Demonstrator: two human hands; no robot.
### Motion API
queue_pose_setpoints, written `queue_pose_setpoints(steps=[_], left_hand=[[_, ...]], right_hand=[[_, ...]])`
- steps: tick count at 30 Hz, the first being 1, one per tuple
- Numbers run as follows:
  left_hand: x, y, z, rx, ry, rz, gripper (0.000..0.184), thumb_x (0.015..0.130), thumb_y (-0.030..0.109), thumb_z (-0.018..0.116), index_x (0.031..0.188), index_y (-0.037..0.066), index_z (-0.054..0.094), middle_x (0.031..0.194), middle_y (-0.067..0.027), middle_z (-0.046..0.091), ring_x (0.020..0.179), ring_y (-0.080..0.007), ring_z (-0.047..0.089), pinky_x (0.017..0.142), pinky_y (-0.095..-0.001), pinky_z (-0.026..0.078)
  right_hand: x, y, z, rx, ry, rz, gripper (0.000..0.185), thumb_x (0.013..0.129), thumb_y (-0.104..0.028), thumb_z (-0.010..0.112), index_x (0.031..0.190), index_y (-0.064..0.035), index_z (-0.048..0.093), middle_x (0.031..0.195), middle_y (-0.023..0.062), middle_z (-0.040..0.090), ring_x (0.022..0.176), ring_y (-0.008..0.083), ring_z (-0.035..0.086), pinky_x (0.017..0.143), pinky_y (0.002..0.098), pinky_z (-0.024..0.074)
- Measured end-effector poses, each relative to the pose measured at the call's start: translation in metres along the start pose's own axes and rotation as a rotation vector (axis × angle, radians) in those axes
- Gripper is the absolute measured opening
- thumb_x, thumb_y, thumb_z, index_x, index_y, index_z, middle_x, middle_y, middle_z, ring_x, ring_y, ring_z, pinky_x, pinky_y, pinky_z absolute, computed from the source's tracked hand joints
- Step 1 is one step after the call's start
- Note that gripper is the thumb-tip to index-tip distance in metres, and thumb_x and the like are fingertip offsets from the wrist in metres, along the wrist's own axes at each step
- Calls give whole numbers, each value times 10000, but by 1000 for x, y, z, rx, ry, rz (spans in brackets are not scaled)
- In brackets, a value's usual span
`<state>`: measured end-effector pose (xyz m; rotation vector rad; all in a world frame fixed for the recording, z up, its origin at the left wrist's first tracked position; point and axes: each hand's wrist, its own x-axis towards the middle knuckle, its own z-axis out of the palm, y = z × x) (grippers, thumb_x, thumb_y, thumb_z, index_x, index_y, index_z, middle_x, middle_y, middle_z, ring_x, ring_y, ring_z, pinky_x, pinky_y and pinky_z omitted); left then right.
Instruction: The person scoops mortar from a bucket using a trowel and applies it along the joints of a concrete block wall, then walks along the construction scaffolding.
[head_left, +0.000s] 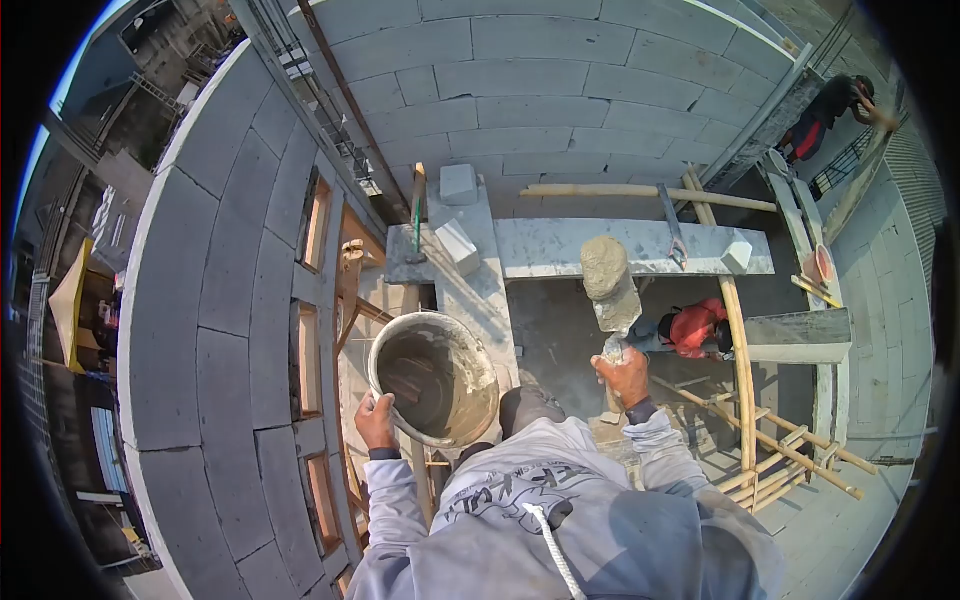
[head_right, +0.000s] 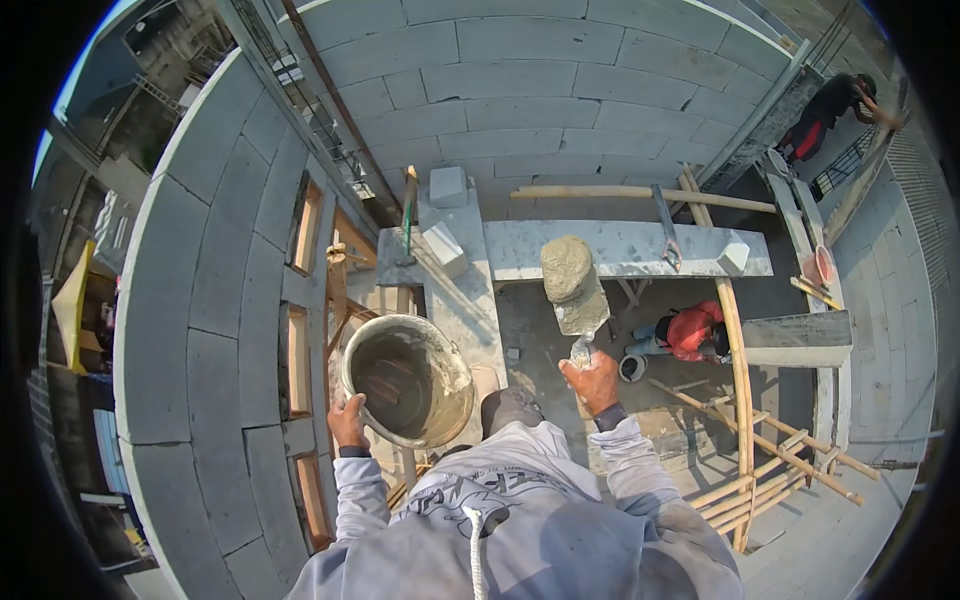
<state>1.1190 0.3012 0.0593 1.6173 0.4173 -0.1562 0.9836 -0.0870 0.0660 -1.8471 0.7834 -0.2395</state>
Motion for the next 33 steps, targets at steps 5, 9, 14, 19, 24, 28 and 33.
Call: queue_pose_setpoints(steps=[5, 9, 14, 19, 24, 28, 33], left_hand=[[48, 25, 4, -130, 113, -85, 124, 736, 62, 589, 840, -3, 605, 709, 12, 565, 552, -75, 470, 507, -221, 368], [83, 67, 43, -197, 68, -70, 157, 750, 74, 593, 887, -4, 599, 705, 23, 550, 540, -72, 469, 488, -217, 365], [143, 107, 114, -164, -19, -102, 316, 767, 69, 581, 1068, -26, 566, 832, -1, 580, 655, -70, 518, 545, -210, 408], [221, 95, 175, -175, -183, -82, 298, 767, 55, 556, 1051, -33, 573, 876, -16, 601, 724, -87, 535, 656, -220, 434], [281, 82, 221, -83, -164, -37, 268, 756, 100, 583, 1008, 14, 610, 836, 9, 607, 668, -79, 542, 531, -202, 398], [310, 120, 240, -83, -172, -26, 232, 738, 72, 592, 946, -31, 609, 868, -9, 588, 715, -72, 491, 651, -202, 395], [340, 115, 252, 94, 9, 72, 315, 712, 76, 623, 990, -70, 597, 950, -45, 592, 714, -86, 493, 672, -215, 404]], right_hand=[[89, -56, 31, 0, -47, 47, 222, 711, -164, 701, 679, 17, 577, 587, 65, 594, 468, 121, 562, 437, 258, 452], [158, -78, 49, 61, -34, 39, 225, 710, -173, 704, 708, 19, 587, 592, 67, 595, 473, 119, 561, 442, 256, 453], [228, -106, 67, 1, -79, 22, 249, 722, -185, 698, 805, 17, 579, 625, 66, 603, 495, 109, 567, 465, 259, 466], [294, -97, 83, -142, -6, -64, 384, 656, -323, 688, 792, 18, 577, 649, 186, 605, 581, 329, 605, 581, 378, 486], [352, -90, 89, -307, -63, 9, 402, 645, -343, 680, 771, 23, 575, 723, 230, 605, 702, 386, 594, 638, 421, 469], [403, -97, 111, -336, -115, -26, 403, 640, -345, 673, 757, 26, 567, 736, 246, 600, 711, 399, 584, 639, 426, 465], [493, -80, 153, -201, -351, 163, 322, 653, -275, 667, 741, 18, 567, 619, 156, 602, 544, 271, 598, 553, 362, 472]])
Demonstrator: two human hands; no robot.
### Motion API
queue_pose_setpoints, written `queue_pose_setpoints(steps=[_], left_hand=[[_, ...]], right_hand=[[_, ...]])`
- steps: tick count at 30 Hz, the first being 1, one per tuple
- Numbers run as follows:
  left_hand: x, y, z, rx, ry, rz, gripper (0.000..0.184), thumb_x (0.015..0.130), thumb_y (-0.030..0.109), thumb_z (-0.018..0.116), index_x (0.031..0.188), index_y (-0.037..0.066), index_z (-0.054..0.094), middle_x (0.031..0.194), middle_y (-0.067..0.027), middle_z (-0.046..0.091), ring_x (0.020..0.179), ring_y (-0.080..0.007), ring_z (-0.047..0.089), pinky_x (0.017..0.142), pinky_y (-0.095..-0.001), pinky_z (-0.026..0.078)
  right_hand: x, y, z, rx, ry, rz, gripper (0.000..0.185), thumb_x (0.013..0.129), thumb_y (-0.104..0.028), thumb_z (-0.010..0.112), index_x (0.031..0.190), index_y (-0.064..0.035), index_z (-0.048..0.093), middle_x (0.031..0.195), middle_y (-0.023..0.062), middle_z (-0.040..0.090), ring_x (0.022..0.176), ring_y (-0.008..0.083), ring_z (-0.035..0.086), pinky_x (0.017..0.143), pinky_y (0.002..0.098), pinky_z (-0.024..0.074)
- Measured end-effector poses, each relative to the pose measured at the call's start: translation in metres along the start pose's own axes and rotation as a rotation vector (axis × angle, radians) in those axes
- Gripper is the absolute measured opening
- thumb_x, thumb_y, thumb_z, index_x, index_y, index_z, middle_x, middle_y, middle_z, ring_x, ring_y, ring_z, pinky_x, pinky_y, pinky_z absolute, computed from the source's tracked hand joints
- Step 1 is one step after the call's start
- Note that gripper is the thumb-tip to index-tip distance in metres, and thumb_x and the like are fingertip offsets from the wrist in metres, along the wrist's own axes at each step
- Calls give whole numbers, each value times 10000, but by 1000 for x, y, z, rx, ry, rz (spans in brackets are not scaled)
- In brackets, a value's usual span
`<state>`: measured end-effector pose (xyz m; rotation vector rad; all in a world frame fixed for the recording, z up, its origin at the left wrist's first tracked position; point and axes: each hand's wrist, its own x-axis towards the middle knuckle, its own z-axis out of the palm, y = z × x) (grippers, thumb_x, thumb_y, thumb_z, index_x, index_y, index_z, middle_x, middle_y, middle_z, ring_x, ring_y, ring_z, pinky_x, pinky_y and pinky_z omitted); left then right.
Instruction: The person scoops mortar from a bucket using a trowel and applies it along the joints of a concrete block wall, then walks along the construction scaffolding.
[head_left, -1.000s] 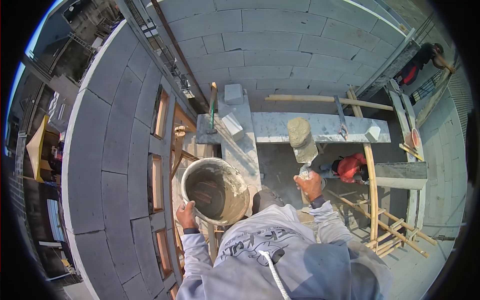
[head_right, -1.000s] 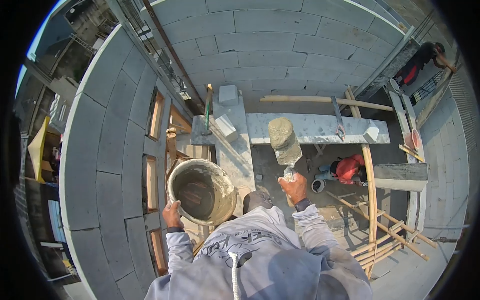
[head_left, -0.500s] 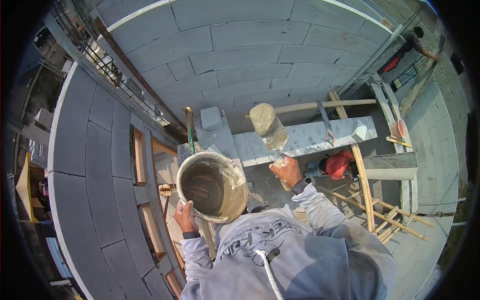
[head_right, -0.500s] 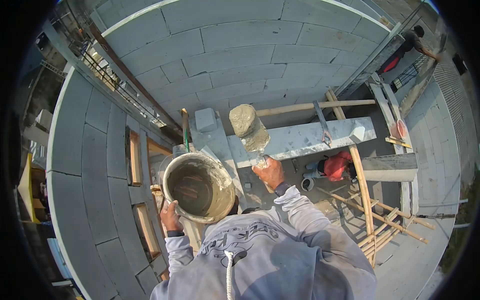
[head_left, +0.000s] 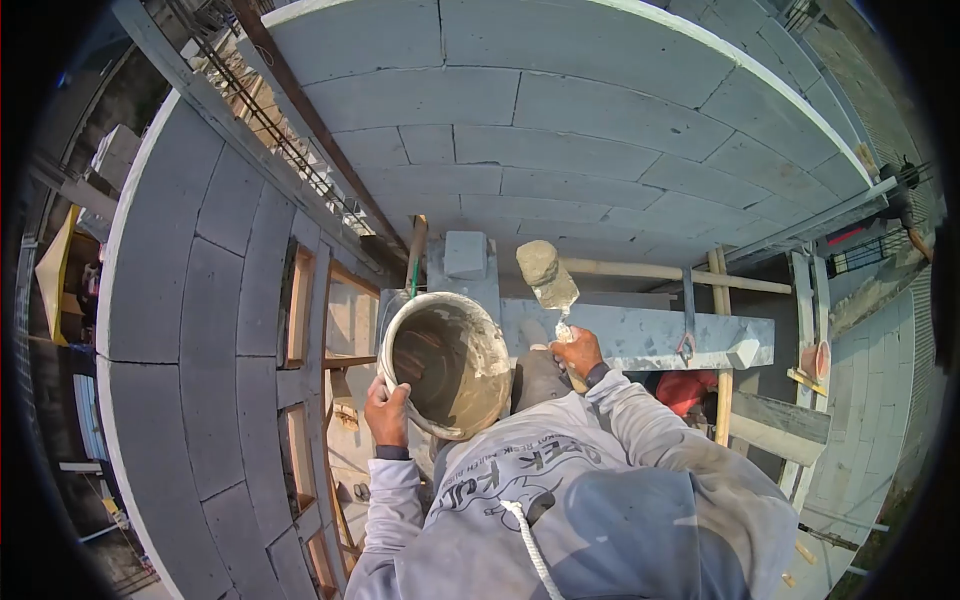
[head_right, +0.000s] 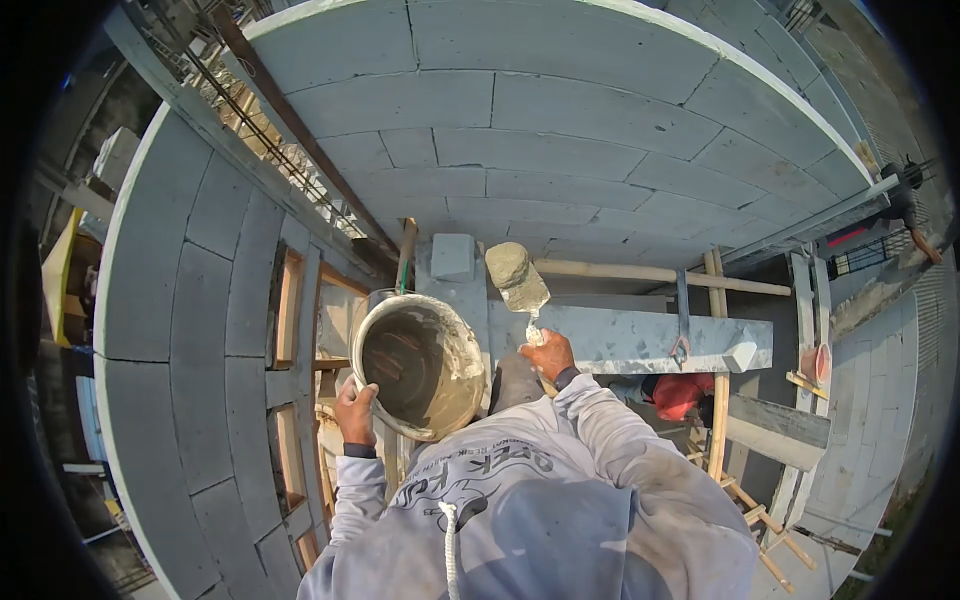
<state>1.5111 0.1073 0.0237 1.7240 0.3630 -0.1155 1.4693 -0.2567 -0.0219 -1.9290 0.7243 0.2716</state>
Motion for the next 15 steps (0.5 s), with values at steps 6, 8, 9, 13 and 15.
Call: queue_pose_setpoints(steps=[6, 8, 9, 13, 15], left_hand=[[-8, -2, 34, 16, 306, -66, 293, 682, 68, 633, 907, -114, 589, 1094, -138, 567, 790, -140, 484, 731, -266, 401], [-14, 8, 49, 155, 323, -110, 203, 679, 54, 622, 784, -110, 565, 1124, -146, 555, 801, -148, 489, 739, -262, 397], [-16, 12, 63, 109, 393, -161, 176, 685, 42, 609, 754, -109, 553, 1143, -146, 546, 818, -147, 497, 733, -261, 398], [-14, 17, 100, -25, 549, -374, 187, 716, 24, 572, 866, -87, 587, 1012, -96, 594, 765, -115, 523, 676, -234, 410], [-7, 35, 119, -122, 564, -443, 247, 731, 23, 559, 957, -70, 597, 920, -64, 612, 716, -99, 530, 645, -219, 415]], right_hand=[[146, 7, 20, -130, -39, 1, 340, 661, -274, 642, 829, 16, 588, 712, 154, 628, 648, 273, 616, 616, 370, 488], [197, 20, 31, -388, 70, -128, 380, 662, -305, 629, 874, 10, 602, 820, 188, 642, 776, 326, 623, 706, 397, 489], [209, -12, 21, -394, -64, 23, 426, 659, -342, 616, 936, -18, 615, 953, 211, 623, 937, 372, 575, 811, 415, 460], [284, -8, 36, -384, -132, 38, 407, 657, -341, 622, 922, -33, 626, 915, 199, 635, 893, 358, 597, 789, 402, 473], [314, -14, 42, -276, -136, 24, 411, 656, -347, 631, 896, -13, 628, 855, 193, 647, 822, 349, 617, 755, 402, 482]])
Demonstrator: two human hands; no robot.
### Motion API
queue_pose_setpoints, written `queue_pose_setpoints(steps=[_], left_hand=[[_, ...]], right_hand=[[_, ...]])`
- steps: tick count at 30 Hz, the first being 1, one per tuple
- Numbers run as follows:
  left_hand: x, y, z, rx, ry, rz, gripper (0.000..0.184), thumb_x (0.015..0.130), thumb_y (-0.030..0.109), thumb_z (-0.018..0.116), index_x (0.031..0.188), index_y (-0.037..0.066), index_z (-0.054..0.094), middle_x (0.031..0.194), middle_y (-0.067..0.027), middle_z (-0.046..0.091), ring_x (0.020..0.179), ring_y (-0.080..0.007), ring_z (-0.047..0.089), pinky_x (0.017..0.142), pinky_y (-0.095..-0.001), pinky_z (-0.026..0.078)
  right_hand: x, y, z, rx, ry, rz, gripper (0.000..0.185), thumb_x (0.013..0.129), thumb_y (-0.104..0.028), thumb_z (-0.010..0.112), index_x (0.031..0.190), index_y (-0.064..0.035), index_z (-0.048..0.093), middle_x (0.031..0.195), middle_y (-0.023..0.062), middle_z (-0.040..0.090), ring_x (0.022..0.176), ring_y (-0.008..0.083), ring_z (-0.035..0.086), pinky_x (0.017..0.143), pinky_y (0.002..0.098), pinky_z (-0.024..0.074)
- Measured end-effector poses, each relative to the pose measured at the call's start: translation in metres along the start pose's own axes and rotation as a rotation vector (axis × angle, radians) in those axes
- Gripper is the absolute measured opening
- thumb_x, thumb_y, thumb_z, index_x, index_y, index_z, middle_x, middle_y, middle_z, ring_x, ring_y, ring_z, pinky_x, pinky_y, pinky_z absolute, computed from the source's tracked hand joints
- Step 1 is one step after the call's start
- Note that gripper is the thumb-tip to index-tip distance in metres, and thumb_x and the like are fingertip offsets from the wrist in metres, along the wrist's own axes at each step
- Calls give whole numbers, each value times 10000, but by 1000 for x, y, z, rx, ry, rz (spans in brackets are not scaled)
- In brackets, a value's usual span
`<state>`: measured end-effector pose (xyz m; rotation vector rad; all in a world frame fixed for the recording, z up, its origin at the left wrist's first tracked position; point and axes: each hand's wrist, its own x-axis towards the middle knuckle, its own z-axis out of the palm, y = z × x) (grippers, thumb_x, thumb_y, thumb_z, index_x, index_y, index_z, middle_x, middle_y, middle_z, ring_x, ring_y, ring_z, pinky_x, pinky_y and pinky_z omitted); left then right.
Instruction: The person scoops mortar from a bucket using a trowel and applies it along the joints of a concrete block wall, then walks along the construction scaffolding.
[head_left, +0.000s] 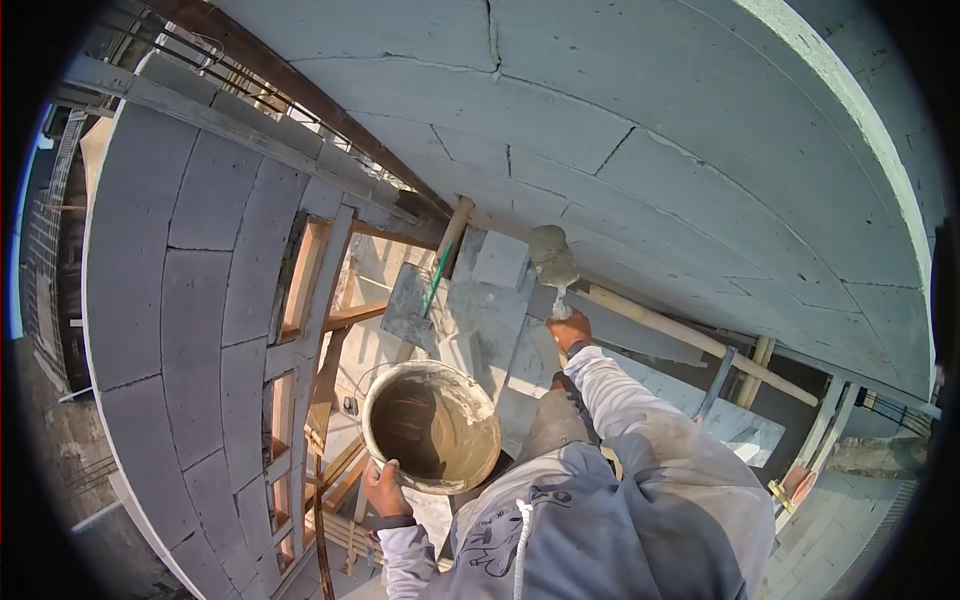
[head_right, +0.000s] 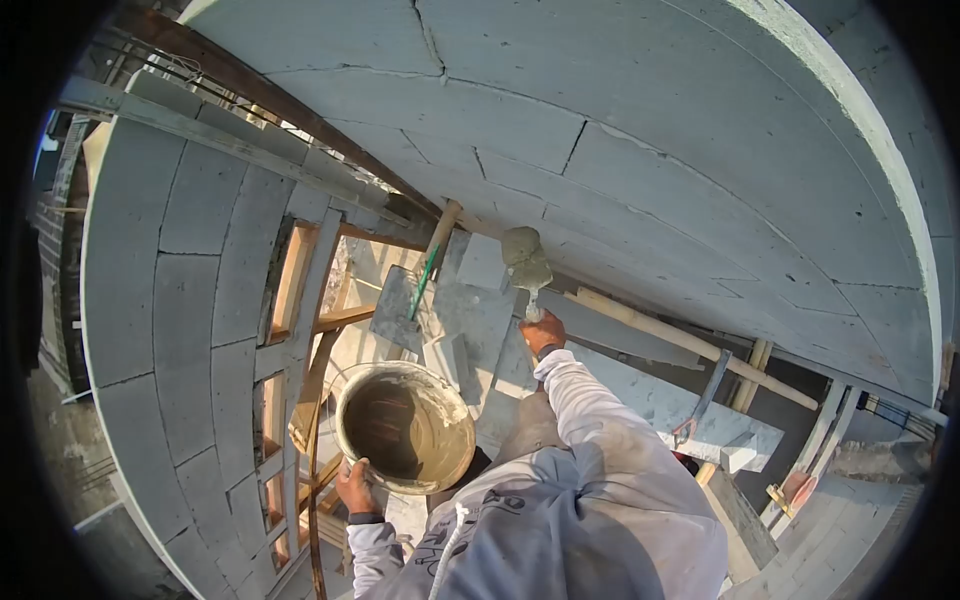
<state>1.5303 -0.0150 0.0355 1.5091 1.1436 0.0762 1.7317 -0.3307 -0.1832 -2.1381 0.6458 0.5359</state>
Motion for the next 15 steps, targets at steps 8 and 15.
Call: queue_pose_setpoints(steps=[8, 15], left_hand=[[-20, 7, 67, -114, 123, -29, 227, 761, 17, 564, 977, -44, 597, 738, 15, 570, 591, -47, 466, 540, -196, 366], [-14, -14, 102, -34, 26, 17, 173, 755, 70, 588, 899, -25, 582, 805, -10, 581, 636, -66, 484, 559, -207, 393]], right_hand=[[112, -45, -24, 503, -405, 268, 287, 645, -175, 728, 794, 36, 603, 638, 112, 564, 501, 229, 564, 454, 355, 483], [133, -83, -117, 361, -655, 345, 334, 679, -266, 729, 794, 11, 583, 691, 134, 594, 521, 252, 572, 478, 363, 468]])
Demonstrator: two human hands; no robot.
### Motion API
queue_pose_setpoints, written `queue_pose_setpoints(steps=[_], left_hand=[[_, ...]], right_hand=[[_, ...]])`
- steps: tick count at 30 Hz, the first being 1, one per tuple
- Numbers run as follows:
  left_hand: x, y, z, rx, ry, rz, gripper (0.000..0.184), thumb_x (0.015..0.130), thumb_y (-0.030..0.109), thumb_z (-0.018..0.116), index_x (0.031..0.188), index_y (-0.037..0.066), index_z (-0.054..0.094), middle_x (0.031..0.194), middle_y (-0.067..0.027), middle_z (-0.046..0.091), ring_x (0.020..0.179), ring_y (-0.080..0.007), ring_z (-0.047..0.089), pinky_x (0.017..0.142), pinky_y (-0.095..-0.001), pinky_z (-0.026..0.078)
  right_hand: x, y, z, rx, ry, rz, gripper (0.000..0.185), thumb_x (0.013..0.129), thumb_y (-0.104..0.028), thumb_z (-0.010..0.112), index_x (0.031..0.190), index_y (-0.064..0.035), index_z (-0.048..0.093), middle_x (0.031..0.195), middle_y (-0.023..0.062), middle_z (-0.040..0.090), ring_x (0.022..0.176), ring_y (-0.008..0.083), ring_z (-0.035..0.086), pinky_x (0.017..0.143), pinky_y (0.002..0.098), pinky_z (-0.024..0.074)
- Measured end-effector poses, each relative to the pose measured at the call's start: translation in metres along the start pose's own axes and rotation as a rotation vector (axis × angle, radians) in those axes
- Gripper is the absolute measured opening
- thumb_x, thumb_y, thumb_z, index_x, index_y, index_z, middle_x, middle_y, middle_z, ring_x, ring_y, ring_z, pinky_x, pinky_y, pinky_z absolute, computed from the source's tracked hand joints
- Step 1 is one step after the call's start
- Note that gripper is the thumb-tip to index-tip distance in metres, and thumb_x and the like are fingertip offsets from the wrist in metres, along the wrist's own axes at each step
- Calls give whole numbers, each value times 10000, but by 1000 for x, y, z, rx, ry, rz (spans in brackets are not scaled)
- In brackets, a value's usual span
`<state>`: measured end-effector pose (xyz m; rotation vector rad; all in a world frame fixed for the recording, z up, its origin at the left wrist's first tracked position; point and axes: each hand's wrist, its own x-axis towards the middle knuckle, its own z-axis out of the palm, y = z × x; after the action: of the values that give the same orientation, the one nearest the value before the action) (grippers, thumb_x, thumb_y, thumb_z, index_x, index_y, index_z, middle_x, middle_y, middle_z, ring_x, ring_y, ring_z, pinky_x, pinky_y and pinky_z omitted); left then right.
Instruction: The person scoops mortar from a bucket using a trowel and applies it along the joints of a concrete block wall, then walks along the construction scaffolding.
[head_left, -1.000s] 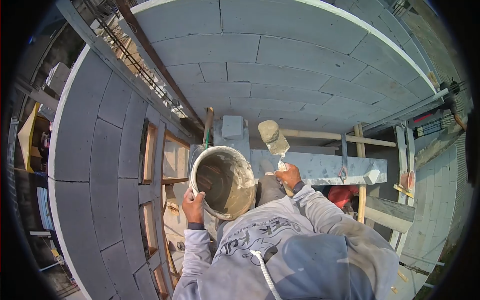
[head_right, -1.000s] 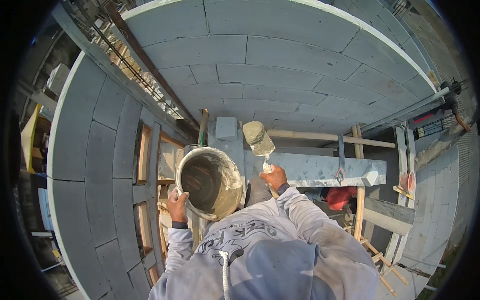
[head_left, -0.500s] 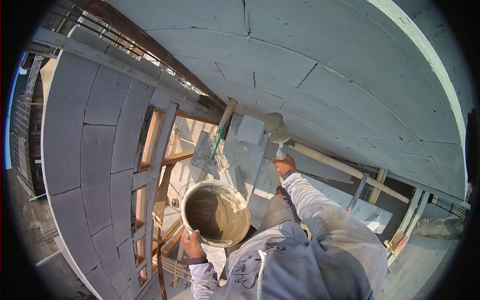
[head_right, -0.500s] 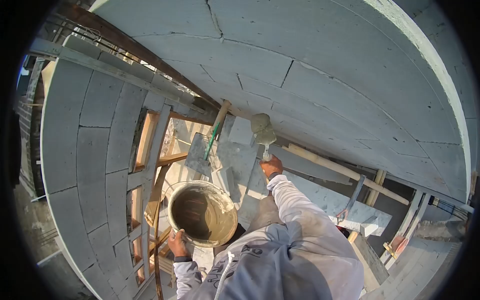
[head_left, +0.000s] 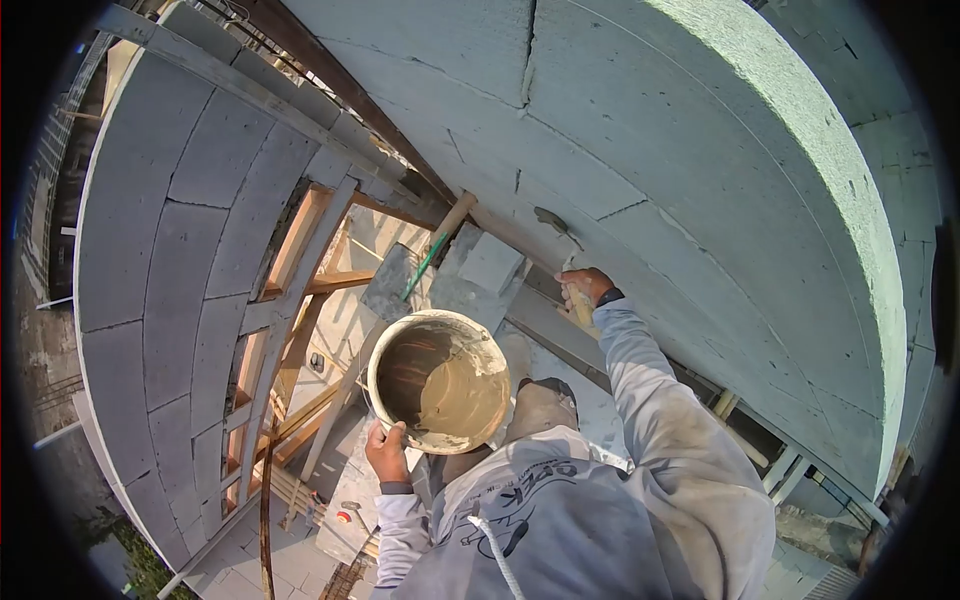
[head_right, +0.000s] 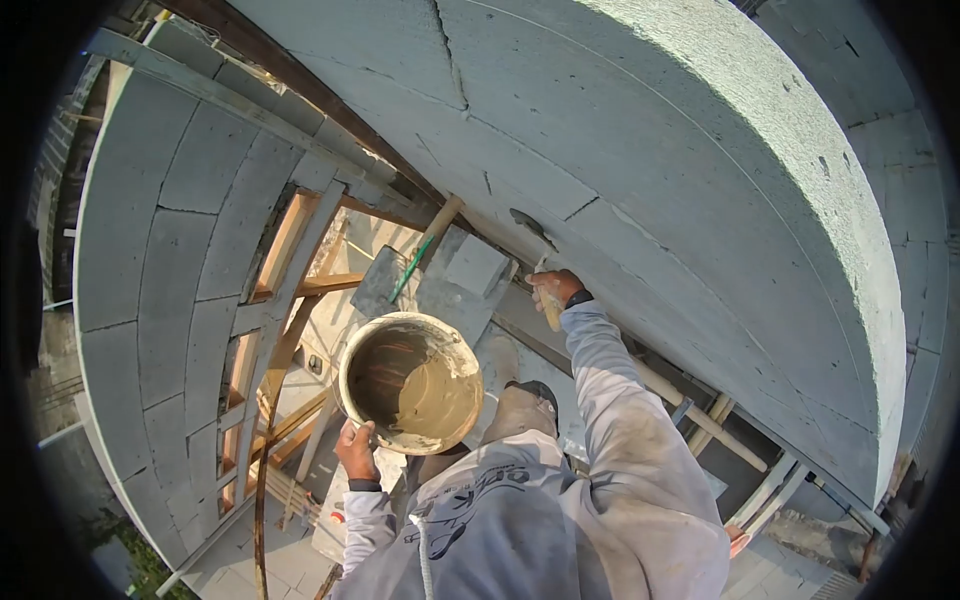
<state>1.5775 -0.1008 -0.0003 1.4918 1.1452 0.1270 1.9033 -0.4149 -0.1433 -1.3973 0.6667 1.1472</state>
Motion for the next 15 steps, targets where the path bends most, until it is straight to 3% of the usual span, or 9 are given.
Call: queue_pose_setpoints(steps=[1, 4, 9, 12, 13, 15], left_hand=[[5, 4, 9, 5, 32, -4, 129, 743, 67, 605, 800, -42, 568, 832, -43, 595, 661, -89, 503, 595, -225, 407], [17, -11, 17, 128, 66, 67, 199, 699, 75, 651, 727, -92, 546, 974, -136, 603, 792, -156, 535, 720, -267, 423], [3, 19, 41, 268, 20, 89, 205, 688, 76, 655, 801, -86, 601, 1055, -178, 599, 846, -188, 549, 782, -276, 414], [0, 2, 42, 379, 12, 161, 227, 678, 95, 659, 840, -61, 628, 1067, -151, 605, 920, -226, 570, 838, -294, 414], [-5, 10, 48, 385, 5, 158, 230, 674, 100, 662, 840, -56, 630, 1074, -149, 605, 935, -232, 570, 847, -298, 414], [-8, 14, 53, 408, -1, 163, 226, 663, 115, 672, 818, -45, 632, 1086, -147, 604, 961, -244, 569, 855, -305, 414]], right_hand=[[-6, -6, -4, 10, -17, 7, 332, 681, -269, 728, 792, 8, 581, 691, 132, 594, 519, 252, 570, 478, 363, 465], [-26, -16, -14, 1, -42, 17, 311, 693, -265, 721, 785, -7, 574, 672, 116, 584, 503, 237, 558, 466, 358, 449], [-64, 5, -17, -137, 76, -94, 269, 714, -234, 695, 813, -18, 568, 634, 81, 565, 458, 208, 534, 426, 341, 438], [-85, 34, -9, -321, 246, -308, 257, 729, -231, 676, 831, -17, 578, 637, 73, 564, 446, 192, 527, 407, 335, 437], [-80, 44, -13, -425, 220, -333, 308, 706, -276, 686, 855, -25, 588, 695, 109, 605, 530, 249, 581, 511, 363, 489], [-46, 70, -20, -724, 301, -549, 338, 698, -294, 679, 921, -52, 602, 804, 132, 635, 695, 280, 619, 608, 365, 500]])
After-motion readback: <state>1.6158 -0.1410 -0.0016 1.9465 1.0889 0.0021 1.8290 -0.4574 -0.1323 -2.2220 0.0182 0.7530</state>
